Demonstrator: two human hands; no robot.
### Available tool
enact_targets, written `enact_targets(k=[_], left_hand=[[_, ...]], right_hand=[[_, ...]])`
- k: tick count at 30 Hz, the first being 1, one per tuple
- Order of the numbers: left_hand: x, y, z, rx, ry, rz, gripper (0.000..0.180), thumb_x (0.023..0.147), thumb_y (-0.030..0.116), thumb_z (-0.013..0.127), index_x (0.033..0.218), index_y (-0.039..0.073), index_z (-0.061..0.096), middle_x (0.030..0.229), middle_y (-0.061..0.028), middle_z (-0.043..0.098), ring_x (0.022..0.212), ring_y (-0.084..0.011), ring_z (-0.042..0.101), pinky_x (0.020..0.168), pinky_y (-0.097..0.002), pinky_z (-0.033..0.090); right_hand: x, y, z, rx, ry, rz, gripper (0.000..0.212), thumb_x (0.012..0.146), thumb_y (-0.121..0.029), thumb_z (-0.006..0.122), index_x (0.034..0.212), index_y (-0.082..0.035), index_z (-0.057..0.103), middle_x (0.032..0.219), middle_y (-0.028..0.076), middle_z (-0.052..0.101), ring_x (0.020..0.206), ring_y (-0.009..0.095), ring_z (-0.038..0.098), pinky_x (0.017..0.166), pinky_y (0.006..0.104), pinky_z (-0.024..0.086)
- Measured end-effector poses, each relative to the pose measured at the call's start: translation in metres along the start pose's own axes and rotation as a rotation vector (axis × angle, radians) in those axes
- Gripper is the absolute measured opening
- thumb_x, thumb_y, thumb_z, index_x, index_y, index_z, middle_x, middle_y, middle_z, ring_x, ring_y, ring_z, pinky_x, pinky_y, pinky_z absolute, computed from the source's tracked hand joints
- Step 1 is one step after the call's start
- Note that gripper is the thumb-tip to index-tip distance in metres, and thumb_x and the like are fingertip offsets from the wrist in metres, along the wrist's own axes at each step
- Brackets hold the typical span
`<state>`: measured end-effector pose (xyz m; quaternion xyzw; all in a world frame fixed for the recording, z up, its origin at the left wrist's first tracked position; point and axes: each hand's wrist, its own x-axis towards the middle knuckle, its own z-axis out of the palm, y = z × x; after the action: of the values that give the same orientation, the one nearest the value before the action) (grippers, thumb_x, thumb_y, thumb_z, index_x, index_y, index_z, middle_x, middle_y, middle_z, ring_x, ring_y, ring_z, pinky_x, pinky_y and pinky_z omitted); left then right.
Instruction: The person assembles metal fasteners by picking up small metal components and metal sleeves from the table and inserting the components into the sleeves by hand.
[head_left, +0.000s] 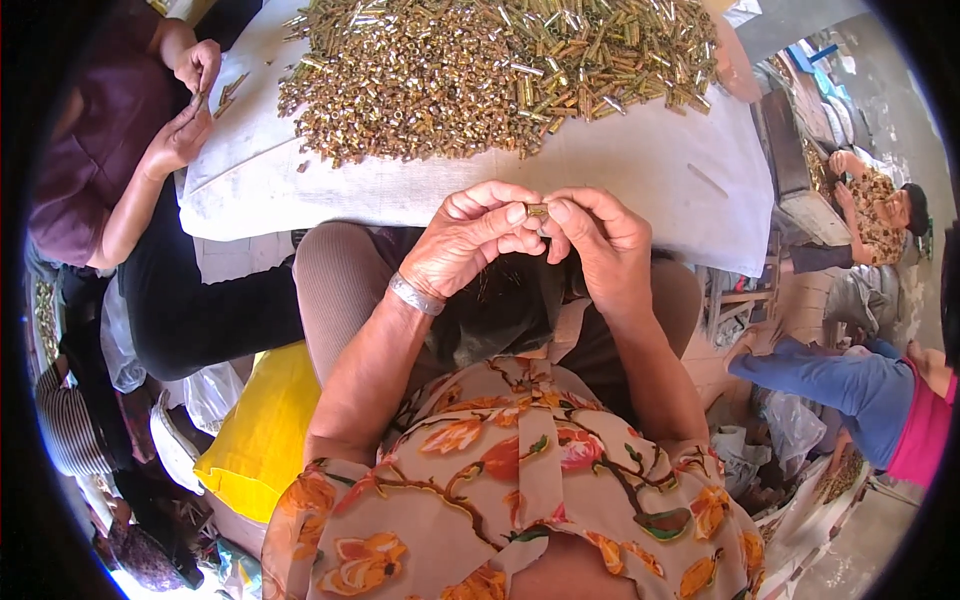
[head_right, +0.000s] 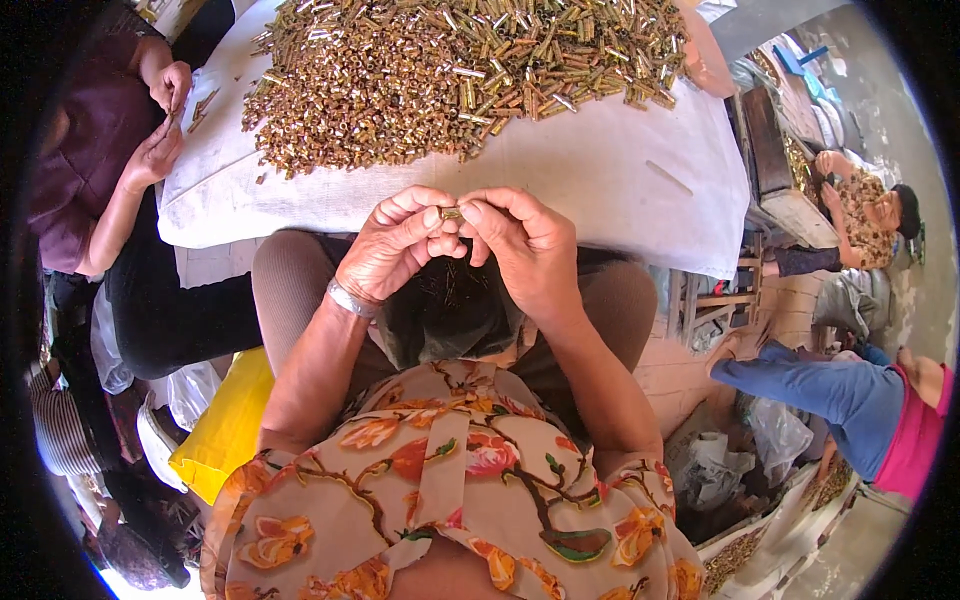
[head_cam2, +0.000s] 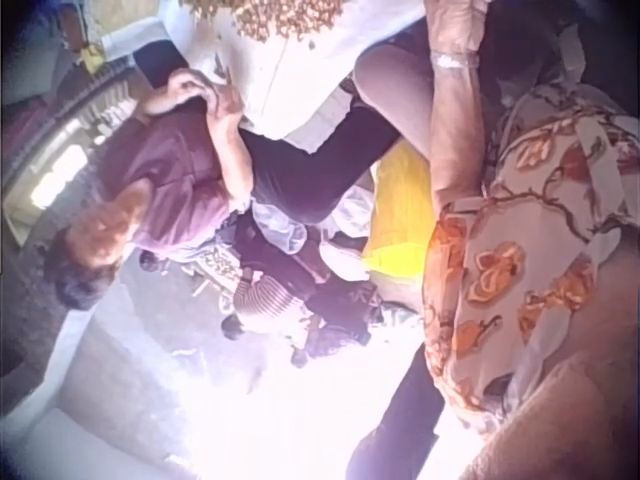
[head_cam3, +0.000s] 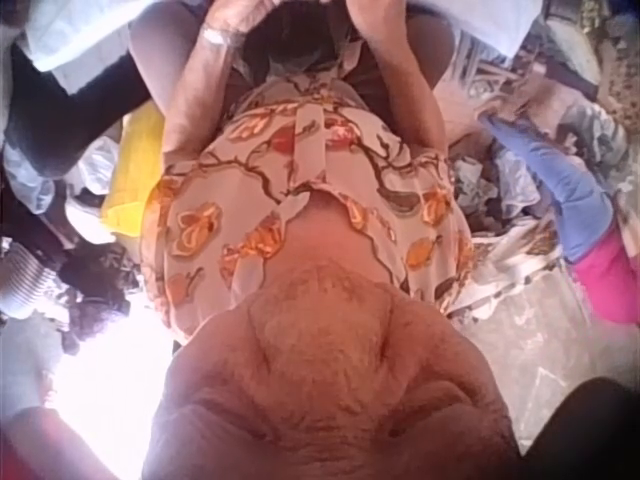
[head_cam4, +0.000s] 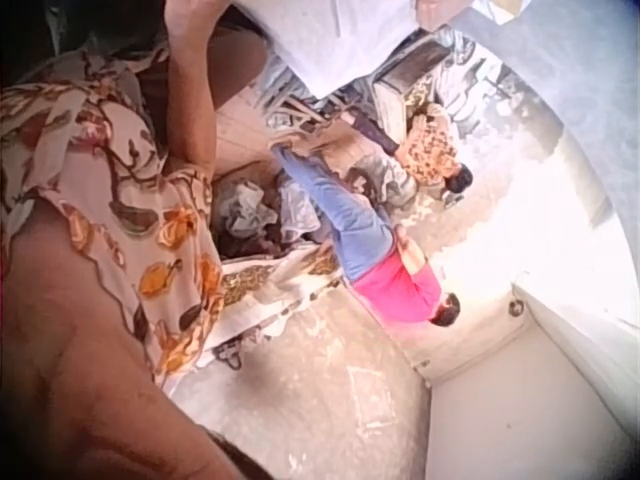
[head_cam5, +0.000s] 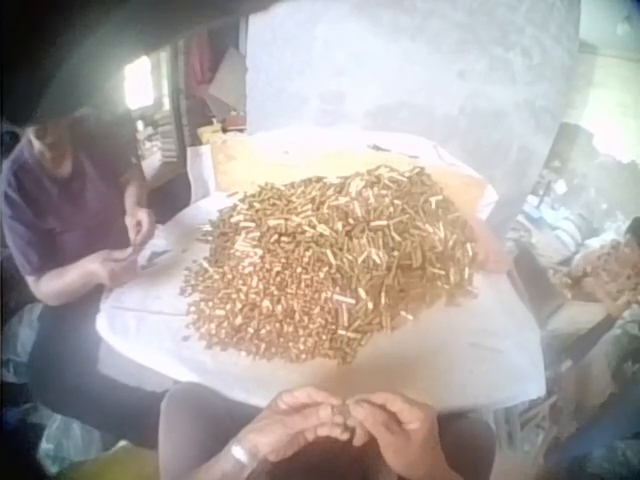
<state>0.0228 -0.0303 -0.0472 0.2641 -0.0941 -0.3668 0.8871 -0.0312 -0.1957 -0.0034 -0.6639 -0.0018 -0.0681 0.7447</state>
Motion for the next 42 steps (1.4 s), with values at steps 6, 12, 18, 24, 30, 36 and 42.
enact_targets(k=[6,12,18,24,30,36,42], left_hand=[[0.000,0.002,0.006,0.100,0.058,0.052,0.019,0.090,0.009,0.062,0.107,0.000,0.063,0.097,-0.0122,0.068,0.084,-0.0182,0.068,0.079,-0.0321,0.057],[0.001,0.007,0.014,0.403,0.220,0.069,0.020,0.089,0.009,0.064,0.105,-0.003,0.064,0.098,-0.0104,0.068,0.086,-0.0170,0.068,0.080,-0.0309,0.057],[0.001,0.001,0.012,0.402,0.260,0.096,0.018,0.091,0.005,0.060,0.105,-0.004,0.063,0.099,-0.0111,0.068,0.086,-0.0168,0.068,0.081,-0.0292,0.057],[0.004,-0.004,0.017,0.450,0.340,0.142,0.015,0.090,0.004,0.060,0.102,-0.004,0.065,0.093,-0.0110,0.069,0.081,-0.0164,0.069,0.078,-0.0287,0.057],[0.000,0.009,0.005,0.488,0.493,0.264,0.012,0.089,0.003,0.062,0.098,-0.003,0.066,0.089,-0.0096,0.069,0.078,-0.0165,0.068,0.076,-0.0288,0.057],[0.002,0.002,0.014,0.399,0.367,0.250,0.012,0.089,0.005,0.062,0.100,0.000,0.065,0.093,-0.0087,0.068,0.081,-0.0171,0.068,0.077,-0.0288,0.056],[0.001,0.002,0.018,0.380,0.322,0.237,0.012,0.091,0.004,0.058,0.101,-0.001,0.061,0.090,-0.0086,0.067,0.081,-0.0190,0.068,0.079,-0.0319,0.056]], right_hand=[[0.000,0.002,0.001,-0.095,0.036,-0.053,0.013,0.092,-0.007,0.060,0.101,0.002,0.064,0.076,0.002,0.062,0.059,0.006,0.053,0.054,0.0192,0.044],[0.002,0.006,-0.002,-0.160,0.054,-0.054,0.014,0.093,-0.007,0.058,0.102,0.002,0.063,0.076,0.002,0.062,0.060,0.006,0.052,0.055,0.0191,0.044],[0.007,0.019,-0.008,-0.165,0.049,-0.055,0.014,0.094,-0.006,0.057,0.102,0.002,0.063,0.075,0.003,0.062,0.061,0.005,0.051,0.055,0.0194,0.044],[0.009,0.019,-0.011,-0.186,0.037,-0.053,0.013,0.094,-0.005,0.056,0.102,0.002,0.063,0.075,0.003,0.062,0.061,0.005,0.051,0.055,0.0197,0.044],[0.016,0.003,-0.041,-0.128,0.248,0.003,0.018,0.095,-0.013,0.055,0.100,0.002,0.063,0.078,0.002,0.059,0.061,0.007,0.051,0.059,0.0220,0.046],[0.010,0.001,-0.022,-0.054,0.086,-0.055,0.016,0.094,-0.008,0.056,0.104,0.003,0.061,0.085,0.004,0.061,0.068,0.008,0.055,0.064,0.0209,0.046],[0.003,0.003,-0.013,-0.082,0.003,-0.080,0.017,0.093,-0.004,0.057,0.108,0.002,0.060,0.091,0.003,0.062,0.074,0.006,0.056,0.070,0.0205,0.049]])
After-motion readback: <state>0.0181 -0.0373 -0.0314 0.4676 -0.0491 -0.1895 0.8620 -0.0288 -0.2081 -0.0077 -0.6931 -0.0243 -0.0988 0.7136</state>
